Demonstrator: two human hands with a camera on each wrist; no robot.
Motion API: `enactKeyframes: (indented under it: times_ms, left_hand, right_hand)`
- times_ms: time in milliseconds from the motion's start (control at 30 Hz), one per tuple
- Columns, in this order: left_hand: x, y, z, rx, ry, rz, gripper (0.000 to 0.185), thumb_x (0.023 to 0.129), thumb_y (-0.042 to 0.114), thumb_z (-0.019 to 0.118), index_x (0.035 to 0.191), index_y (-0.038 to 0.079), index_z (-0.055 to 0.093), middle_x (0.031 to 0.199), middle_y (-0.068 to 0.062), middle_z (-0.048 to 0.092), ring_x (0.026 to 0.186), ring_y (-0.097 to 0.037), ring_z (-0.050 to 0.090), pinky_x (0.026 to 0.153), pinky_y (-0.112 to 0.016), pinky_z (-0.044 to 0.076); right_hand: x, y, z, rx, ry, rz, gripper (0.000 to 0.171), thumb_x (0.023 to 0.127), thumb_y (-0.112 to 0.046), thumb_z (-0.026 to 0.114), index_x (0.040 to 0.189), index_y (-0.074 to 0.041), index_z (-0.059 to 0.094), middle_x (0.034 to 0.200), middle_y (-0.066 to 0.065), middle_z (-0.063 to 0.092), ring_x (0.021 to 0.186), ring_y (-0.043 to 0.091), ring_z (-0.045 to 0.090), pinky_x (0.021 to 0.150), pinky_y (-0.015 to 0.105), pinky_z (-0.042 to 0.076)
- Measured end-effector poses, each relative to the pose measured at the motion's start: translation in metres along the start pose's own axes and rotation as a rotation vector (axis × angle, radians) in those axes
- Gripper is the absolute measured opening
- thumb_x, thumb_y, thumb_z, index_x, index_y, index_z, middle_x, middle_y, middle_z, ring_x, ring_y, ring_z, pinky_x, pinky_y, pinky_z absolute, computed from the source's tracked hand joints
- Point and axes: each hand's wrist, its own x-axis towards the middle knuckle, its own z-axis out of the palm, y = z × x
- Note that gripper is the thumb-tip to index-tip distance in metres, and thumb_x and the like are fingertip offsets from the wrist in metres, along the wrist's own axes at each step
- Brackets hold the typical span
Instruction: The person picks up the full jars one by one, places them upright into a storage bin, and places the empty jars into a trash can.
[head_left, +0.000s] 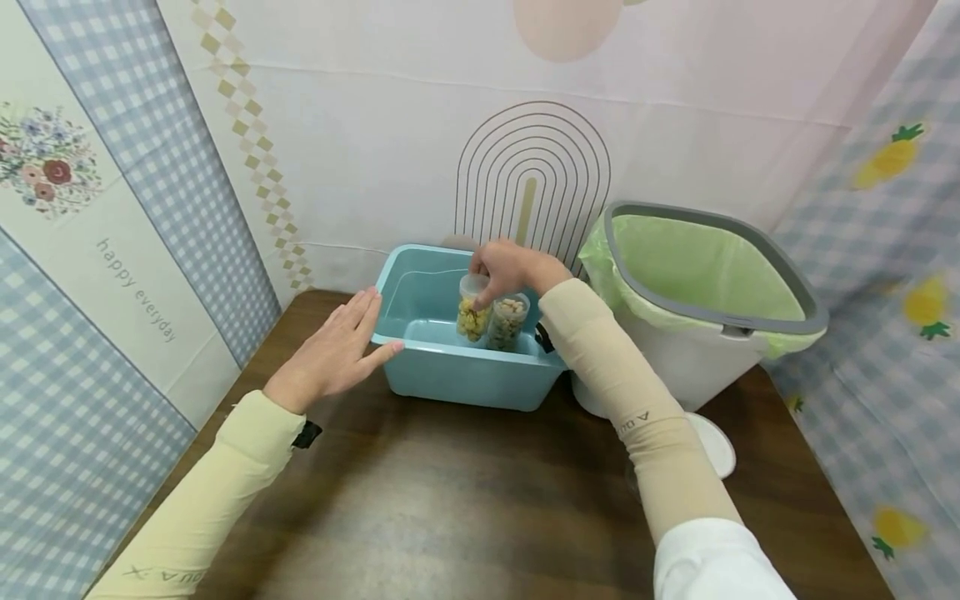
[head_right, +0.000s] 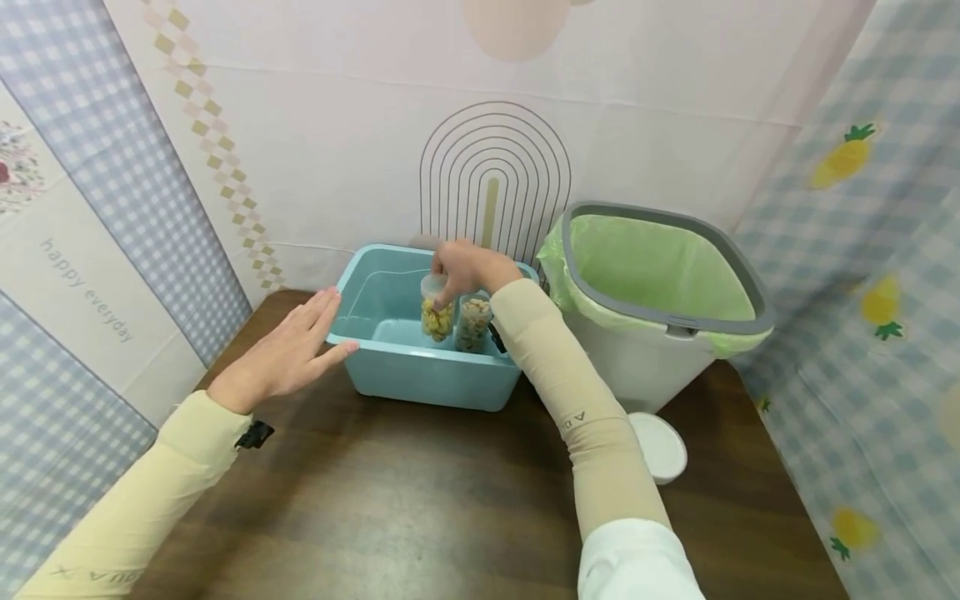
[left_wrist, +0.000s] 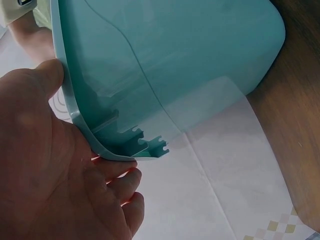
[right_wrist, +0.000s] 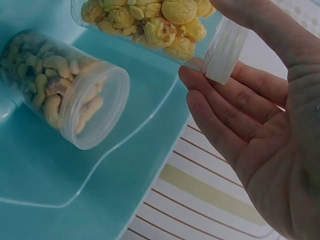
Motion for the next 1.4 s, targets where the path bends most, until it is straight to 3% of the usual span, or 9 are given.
enactKeyframes:
  times_ms: [133,433,633,800,967,1200,1300,1367,1400]
  left_hand:
    - [0.001,0.003,-0.001,-0.005,0.012,-0.007,0.092,0.111,0.055,0.045,0.167,-0.006,0.007,0.177,-0.025,0.005,0.166,-0.042,0.008,0.134,-0.061,0.011]
    - [0.004,0.008,0.002,-0.016,0.027,-0.015,0.09,0.111,0.054,0.045,0.167,-0.007,0.009,0.177,-0.025,0.007,0.165,-0.043,0.009,0.133,-0.062,0.013]
    - [0.0,0.005,0.001,-0.011,0.027,-0.01,0.091,0.111,0.054,0.045,0.167,-0.007,0.009,0.177,-0.025,0.008,0.165,-0.042,0.009,0.134,-0.062,0.013]
    - [-0.002,0.003,0.0,-0.012,0.019,-0.003,0.092,0.11,0.057,0.045,0.167,-0.006,0.008,0.177,-0.024,0.006,0.166,-0.041,0.008,0.134,-0.06,0.012]
    - [-0.005,0.002,0.001,-0.014,0.023,0.006,0.091,0.111,0.055,0.046,0.167,-0.007,0.01,0.177,-0.025,0.008,0.166,-0.042,0.01,0.134,-0.06,0.013]
    - [-0.004,0.002,0.003,-0.01,0.013,0.011,0.089,0.111,0.054,0.044,0.167,-0.007,0.01,0.177,-0.025,0.008,0.165,-0.043,0.01,0.134,-0.061,0.013]
    - [-0.003,0.002,0.002,-0.007,0.009,0.011,0.089,0.111,0.055,0.044,0.167,-0.007,0.01,0.177,-0.025,0.008,0.165,-0.043,0.009,0.134,-0.061,0.013]
    - [-0.001,0.001,-0.001,0.001,0.007,0.013,0.09,0.111,0.054,0.043,0.167,-0.007,0.009,0.177,-0.025,0.007,0.165,-0.043,0.009,0.134,-0.061,0.012]
    - [0.001,0.001,-0.002,0.007,0.007,0.014,0.09,0.111,0.054,0.043,0.167,-0.007,0.009,0.177,-0.025,0.007,0.165,-0.043,0.009,0.134,-0.061,0.012]
  right_hand:
    - [0.01,0.005,0.008,-0.006,-0.023,-0.022,0.037,0.088,-0.033,0.086,0.109,-0.006,0.073,0.093,0.008,0.066,0.077,0.019,0.048,0.07,0.031,0.044]
    - [0.024,0.013,0.028,-0.017,-0.094,0.017,0.046,0.089,-0.033,0.085,0.123,-0.006,0.072,0.118,0.012,0.07,0.095,0.024,0.065,0.082,0.037,0.058]
    - [0.025,0.008,0.039,-0.033,-0.131,0.055,0.047,0.092,-0.033,0.083,0.128,-0.007,0.07,0.126,0.013,0.066,0.109,0.028,0.06,0.091,0.043,0.057]
    - [0.025,0.005,0.045,-0.045,-0.139,0.078,0.044,0.091,-0.032,0.083,0.126,-0.008,0.07,0.126,0.012,0.066,0.11,0.027,0.058,0.092,0.042,0.057]
    - [0.024,0.002,0.048,-0.048,-0.142,0.073,0.041,0.091,-0.032,0.083,0.123,-0.008,0.072,0.124,0.011,0.068,0.108,0.026,0.062,0.092,0.041,0.058]
    - [0.018,-0.004,0.037,-0.043,-0.155,0.088,0.051,0.092,-0.035,0.084,0.133,-0.008,0.069,0.131,0.011,0.068,0.116,0.026,0.065,0.1,0.043,0.058]
    - [0.014,-0.008,0.026,-0.038,-0.151,0.089,0.056,0.094,-0.034,0.082,0.139,-0.005,0.067,0.115,0.009,0.068,0.102,0.021,0.062,0.099,0.04,0.056]
    - [0.013,-0.01,0.016,-0.034,-0.149,0.088,0.053,0.095,-0.032,0.08,0.136,-0.002,0.067,0.089,0.004,0.061,0.079,0.016,0.051,0.087,0.035,0.052]
    - [0.011,-0.012,0.01,-0.039,-0.146,0.094,0.055,0.095,-0.032,0.08,0.138,-0.002,0.066,0.091,0.004,0.061,0.08,0.016,0.049,0.089,0.035,0.052]
